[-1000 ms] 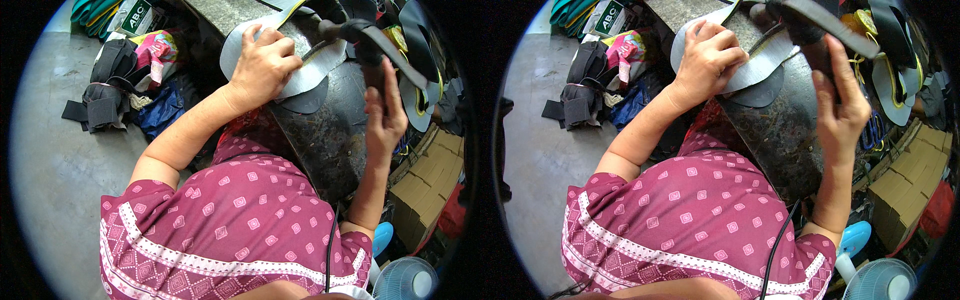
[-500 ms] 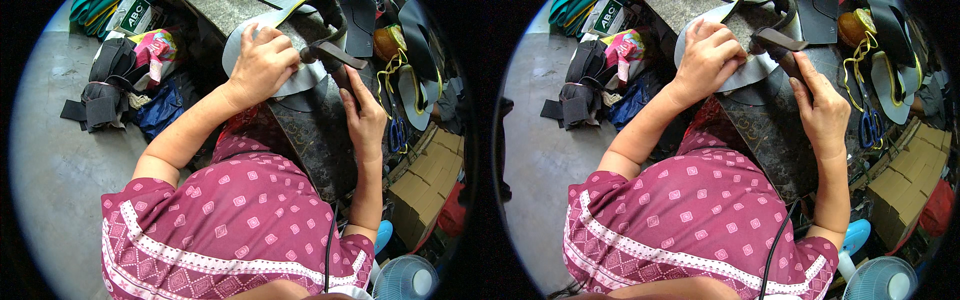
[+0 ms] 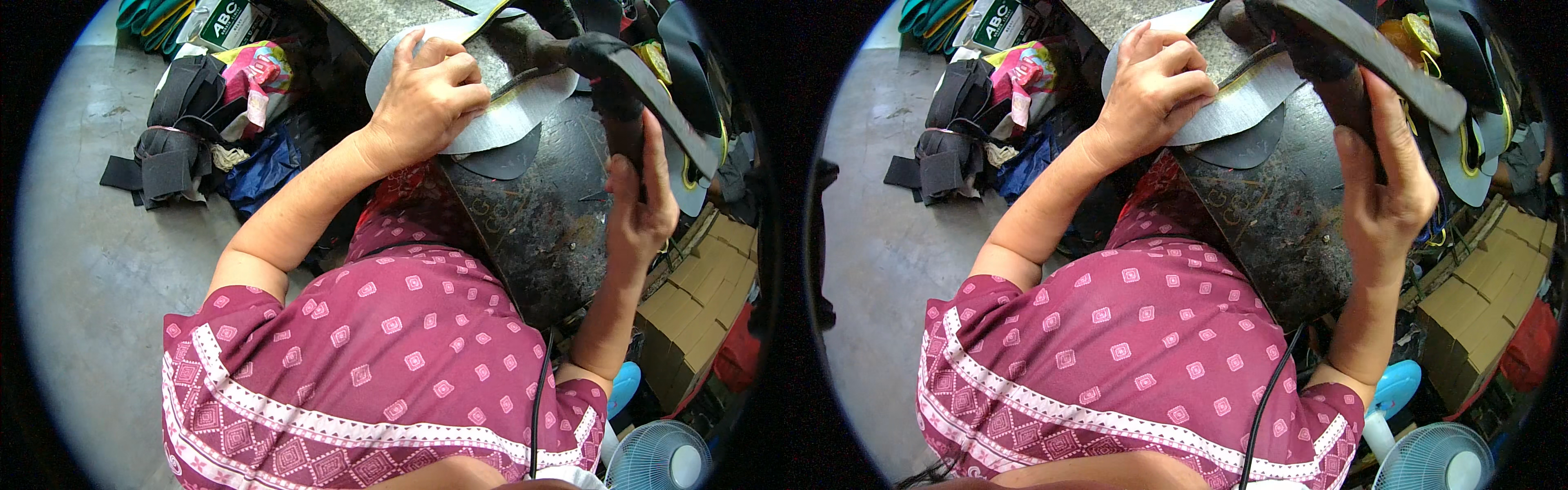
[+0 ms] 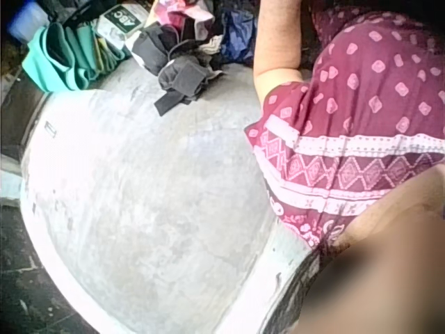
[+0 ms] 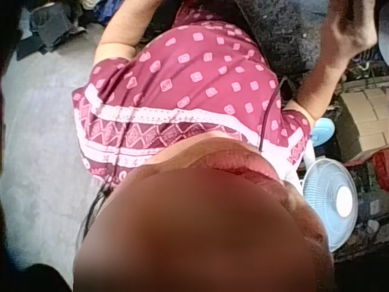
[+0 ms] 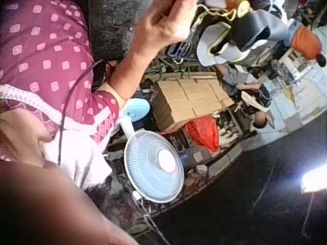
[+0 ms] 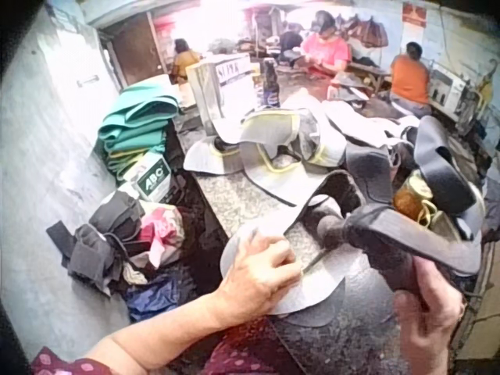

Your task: The person assembles a slipper by hand. They place a black strap onto a grey sole, then use a hammer to tap the strap into place along the edges. The person repeatedly adjusts and taps the strap to secure it.

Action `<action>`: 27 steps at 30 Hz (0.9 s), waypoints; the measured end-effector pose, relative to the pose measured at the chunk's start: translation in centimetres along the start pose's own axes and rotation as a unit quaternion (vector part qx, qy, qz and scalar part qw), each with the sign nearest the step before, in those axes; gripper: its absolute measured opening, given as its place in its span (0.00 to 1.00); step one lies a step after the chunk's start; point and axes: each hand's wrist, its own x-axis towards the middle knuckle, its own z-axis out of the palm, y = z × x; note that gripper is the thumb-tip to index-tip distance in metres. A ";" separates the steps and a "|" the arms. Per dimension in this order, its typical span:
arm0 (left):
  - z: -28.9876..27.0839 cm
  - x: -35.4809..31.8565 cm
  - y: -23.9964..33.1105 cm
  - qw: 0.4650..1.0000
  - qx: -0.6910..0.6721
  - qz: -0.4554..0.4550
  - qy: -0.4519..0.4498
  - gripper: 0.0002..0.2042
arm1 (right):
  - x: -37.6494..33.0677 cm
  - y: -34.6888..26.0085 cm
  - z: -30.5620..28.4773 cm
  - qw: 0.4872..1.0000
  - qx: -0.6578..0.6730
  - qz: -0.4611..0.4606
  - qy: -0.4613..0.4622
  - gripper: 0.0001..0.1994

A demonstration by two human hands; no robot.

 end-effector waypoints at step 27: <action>-1.8 0.1 -1.1 0.998 0.001 0.043 -0.048 0.07 | -1.7 0.7 0.8 0.990 -0.092 0.014 -0.110 0.22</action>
